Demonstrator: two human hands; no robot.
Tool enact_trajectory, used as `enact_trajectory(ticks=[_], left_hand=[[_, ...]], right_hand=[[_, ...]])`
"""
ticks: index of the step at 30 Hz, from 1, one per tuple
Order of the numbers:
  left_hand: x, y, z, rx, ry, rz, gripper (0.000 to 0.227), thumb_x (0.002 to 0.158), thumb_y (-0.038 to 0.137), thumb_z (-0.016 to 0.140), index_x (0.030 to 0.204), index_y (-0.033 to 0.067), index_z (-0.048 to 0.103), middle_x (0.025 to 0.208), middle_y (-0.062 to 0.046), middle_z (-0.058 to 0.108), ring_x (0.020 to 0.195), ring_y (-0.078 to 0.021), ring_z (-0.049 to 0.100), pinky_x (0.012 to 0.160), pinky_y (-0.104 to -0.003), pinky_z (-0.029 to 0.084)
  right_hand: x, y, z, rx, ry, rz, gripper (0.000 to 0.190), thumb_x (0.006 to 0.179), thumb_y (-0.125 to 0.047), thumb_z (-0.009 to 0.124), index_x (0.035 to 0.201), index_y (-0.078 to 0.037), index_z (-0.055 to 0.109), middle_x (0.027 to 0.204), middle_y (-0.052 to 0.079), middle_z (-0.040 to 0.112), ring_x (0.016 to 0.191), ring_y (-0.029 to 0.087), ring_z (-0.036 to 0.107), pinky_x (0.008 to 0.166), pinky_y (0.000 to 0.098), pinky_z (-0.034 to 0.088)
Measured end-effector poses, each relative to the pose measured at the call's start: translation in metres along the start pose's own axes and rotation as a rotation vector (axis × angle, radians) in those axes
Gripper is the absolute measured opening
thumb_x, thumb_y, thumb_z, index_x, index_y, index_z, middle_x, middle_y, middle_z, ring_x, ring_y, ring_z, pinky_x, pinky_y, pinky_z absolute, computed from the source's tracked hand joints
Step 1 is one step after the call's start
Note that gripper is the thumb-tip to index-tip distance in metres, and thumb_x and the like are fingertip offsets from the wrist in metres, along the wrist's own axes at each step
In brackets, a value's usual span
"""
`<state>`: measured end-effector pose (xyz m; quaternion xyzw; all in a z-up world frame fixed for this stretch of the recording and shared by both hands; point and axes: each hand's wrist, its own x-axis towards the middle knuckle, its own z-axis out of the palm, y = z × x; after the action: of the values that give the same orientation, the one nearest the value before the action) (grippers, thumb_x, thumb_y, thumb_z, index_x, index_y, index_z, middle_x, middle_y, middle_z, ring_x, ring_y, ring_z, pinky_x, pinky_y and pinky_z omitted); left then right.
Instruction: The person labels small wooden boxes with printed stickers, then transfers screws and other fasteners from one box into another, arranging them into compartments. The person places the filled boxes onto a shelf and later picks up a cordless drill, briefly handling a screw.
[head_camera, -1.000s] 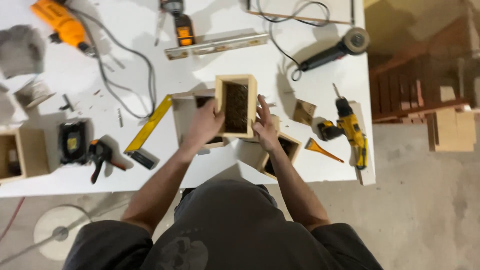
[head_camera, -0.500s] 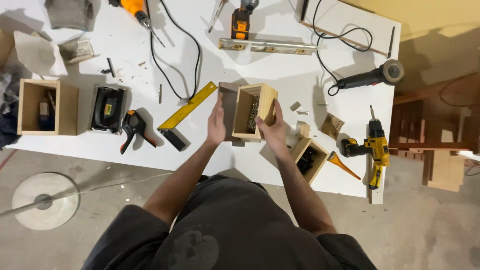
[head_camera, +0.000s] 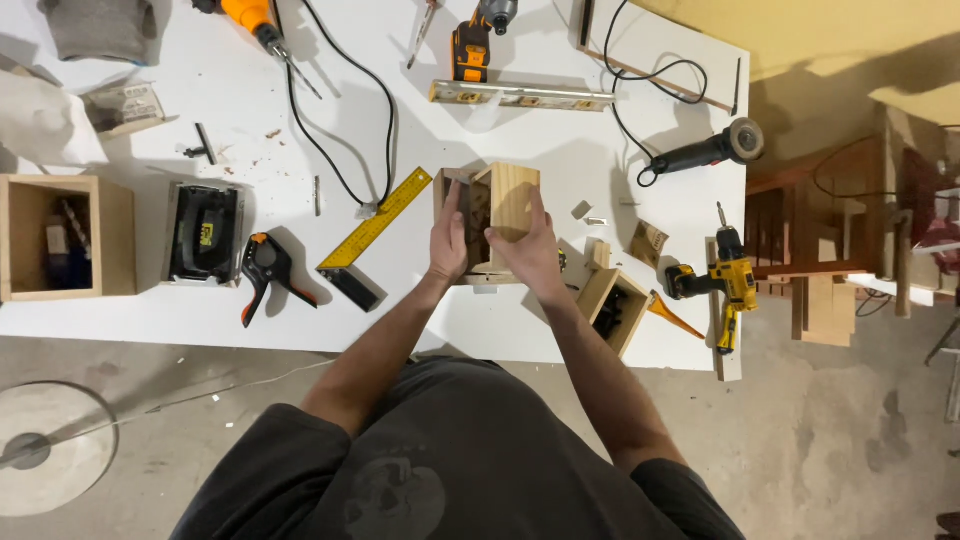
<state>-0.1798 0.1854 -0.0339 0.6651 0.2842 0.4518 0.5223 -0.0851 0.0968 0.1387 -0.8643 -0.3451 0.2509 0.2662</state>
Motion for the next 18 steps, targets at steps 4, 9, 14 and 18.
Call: enact_trajectory(ticks=[4, 9, 14, 18], left_hand=[[0.001, -0.008, 0.000, 0.009, -0.010, 0.015, 0.056, 0.112, 0.030, 0.023, 0.163, 0.0062, 0.030, 0.165, -0.021, 0.033, 0.148, -0.0425, 0.036, 0.125, -0.050, 0.029], [-0.001, -0.012, 0.000, 0.016, 0.009, 0.015, 0.058, 0.112, 0.034, 0.020, 0.164, 0.0115, 0.028, 0.167, -0.015, 0.032, 0.151, -0.0367, 0.034, 0.126, -0.046, 0.027], [-0.001, -0.015, -0.001, -0.024, 0.046, 0.015, 0.058, 0.111, 0.034, 0.018, 0.164, 0.0133, 0.029, 0.167, -0.010, 0.035, 0.151, -0.0312, 0.036, 0.126, -0.041, 0.028], [0.000, -0.013, -0.004, -0.082, 0.084, 0.038, 0.055, 0.111, 0.025, 0.021, 0.163, 0.0112, 0.032, 0.165, -0.011, 0.038, 0.150, -0.0309, 0.038, 0.126, -0.041, 0.029]], right_hand=[[-0.003, -0.012, 0.007, -0.060, 0.012, -0.002, 0.111, 0.076, -0.050, 0.079, 0.165, -0.016, 0.022, 0.149, 0.029, 0.043, 0.128, 0.056, 0.054, 0.108, 0.0618, 0.047], [-0.009, -0.023, 0.014, -0.168, 0.055, -0.050, 0.111, 0.077, -0.047, 0.079, 0.164, -0.015, 0.019, 0.147, 0.029, 0.042, 0.119, 0.059, 0.059, 0.103, 0.0645, 0.051], [-0.004, -0.020, 0.028, -0.213, 0.082, -0.073, 0.112, 0.074, -0.047, 0.079, 0.163, -0.014, 0.020, 0.145, 0.029, 0.042, 0.112, 0.061, 0.061, 0.097, 0.0663, 0.055], [0.010, -0.003, 0.044, -0.287, 0.133, -0.111, 0.115, 0.072, -0.052, 0.079, 0.163, -0.017, 0.017, 0.143, 0.026, 0.042, 0.106, 0.059, 0.065, 0.090, 0.0638, 0.059]])
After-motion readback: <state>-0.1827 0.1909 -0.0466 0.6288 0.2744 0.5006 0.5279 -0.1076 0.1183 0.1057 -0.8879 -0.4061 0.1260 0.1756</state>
